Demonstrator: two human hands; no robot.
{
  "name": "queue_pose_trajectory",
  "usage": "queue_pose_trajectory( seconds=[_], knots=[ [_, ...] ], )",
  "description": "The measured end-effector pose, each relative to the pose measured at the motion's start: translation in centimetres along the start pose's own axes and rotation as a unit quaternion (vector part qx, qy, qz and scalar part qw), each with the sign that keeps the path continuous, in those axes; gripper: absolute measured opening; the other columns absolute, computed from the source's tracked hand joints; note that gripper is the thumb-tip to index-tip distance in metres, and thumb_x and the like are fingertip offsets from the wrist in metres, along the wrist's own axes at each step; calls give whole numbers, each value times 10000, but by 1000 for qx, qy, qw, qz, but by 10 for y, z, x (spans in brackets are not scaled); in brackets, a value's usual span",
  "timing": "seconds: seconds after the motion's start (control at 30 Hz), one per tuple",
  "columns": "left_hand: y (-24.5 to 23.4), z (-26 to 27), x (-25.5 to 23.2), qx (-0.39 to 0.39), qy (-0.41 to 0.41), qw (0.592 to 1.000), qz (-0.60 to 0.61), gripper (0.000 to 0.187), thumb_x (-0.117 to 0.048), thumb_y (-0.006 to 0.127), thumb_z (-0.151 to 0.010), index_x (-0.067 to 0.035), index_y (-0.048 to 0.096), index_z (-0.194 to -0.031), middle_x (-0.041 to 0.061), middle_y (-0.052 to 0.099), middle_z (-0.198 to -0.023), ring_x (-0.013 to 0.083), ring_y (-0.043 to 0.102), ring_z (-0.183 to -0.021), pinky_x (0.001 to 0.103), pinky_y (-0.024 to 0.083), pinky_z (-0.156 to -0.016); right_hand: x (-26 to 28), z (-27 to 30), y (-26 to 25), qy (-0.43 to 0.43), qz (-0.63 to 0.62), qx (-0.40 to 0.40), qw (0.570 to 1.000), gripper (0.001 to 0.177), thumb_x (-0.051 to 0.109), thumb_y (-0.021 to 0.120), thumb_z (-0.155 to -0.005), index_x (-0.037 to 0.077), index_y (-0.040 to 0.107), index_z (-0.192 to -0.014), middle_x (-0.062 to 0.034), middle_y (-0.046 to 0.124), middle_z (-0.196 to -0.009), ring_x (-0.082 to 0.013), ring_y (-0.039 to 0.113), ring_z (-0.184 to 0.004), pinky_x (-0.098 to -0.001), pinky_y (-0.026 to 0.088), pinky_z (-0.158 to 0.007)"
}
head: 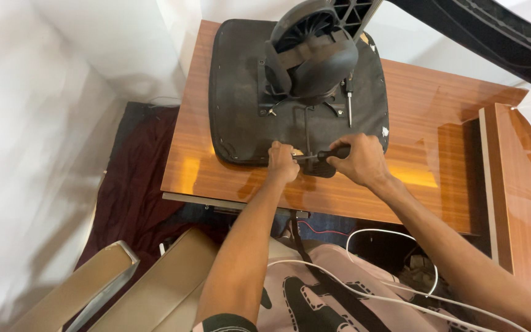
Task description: The person uses a screwdriver to tighten screws on the underside of an office chair base placed on a wooden table. They rotate the base to access different screw locations and continue securing the components.
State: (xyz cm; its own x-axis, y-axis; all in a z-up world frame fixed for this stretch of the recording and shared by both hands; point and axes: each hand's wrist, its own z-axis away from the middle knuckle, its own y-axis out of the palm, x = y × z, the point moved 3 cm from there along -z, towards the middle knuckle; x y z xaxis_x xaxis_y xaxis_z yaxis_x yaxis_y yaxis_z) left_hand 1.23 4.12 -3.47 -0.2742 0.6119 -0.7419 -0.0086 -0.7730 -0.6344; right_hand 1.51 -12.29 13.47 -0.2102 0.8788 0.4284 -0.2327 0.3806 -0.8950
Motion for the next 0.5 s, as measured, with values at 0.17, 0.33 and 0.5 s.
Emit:
queue_pose_trajectory(
  seconds=[0.17,0.33,0.5],
  knots=[
    [8,-13,6,72,-39,996,-31,275,-39,742,-854,-1,724,-1126,184,504,-1351,341,532,-1246,394,533,-1027,9,-1,-2,-73,-21,-66,995,280,161,833,-734,48,797,-987,-183,771,-888,-315,761,-799,-392,594,-764],
    [3,-15,6,97,-55,994,-19,401,9,764,-803,-52,715,-1196,173,496,-1359,334,520,-1263,361,527,-1046,10,-7,-2,-82,-37,-52,995,276,143,818,-730,24,791,-978,-185,770,-865,-287,769,-764,-370,606,-739],
    [3,-8,11,60,-42,997,35,379,38,745,-817,-13,704,-1190,162,515,-1343,320,524,-1276,346,512,-1056,12,-12,-5,-58,-30,-28,997,265,152,816,-733,32,796,-968,-177,758,-761,-276,761,-680,-369,604,-708]
  ],
)
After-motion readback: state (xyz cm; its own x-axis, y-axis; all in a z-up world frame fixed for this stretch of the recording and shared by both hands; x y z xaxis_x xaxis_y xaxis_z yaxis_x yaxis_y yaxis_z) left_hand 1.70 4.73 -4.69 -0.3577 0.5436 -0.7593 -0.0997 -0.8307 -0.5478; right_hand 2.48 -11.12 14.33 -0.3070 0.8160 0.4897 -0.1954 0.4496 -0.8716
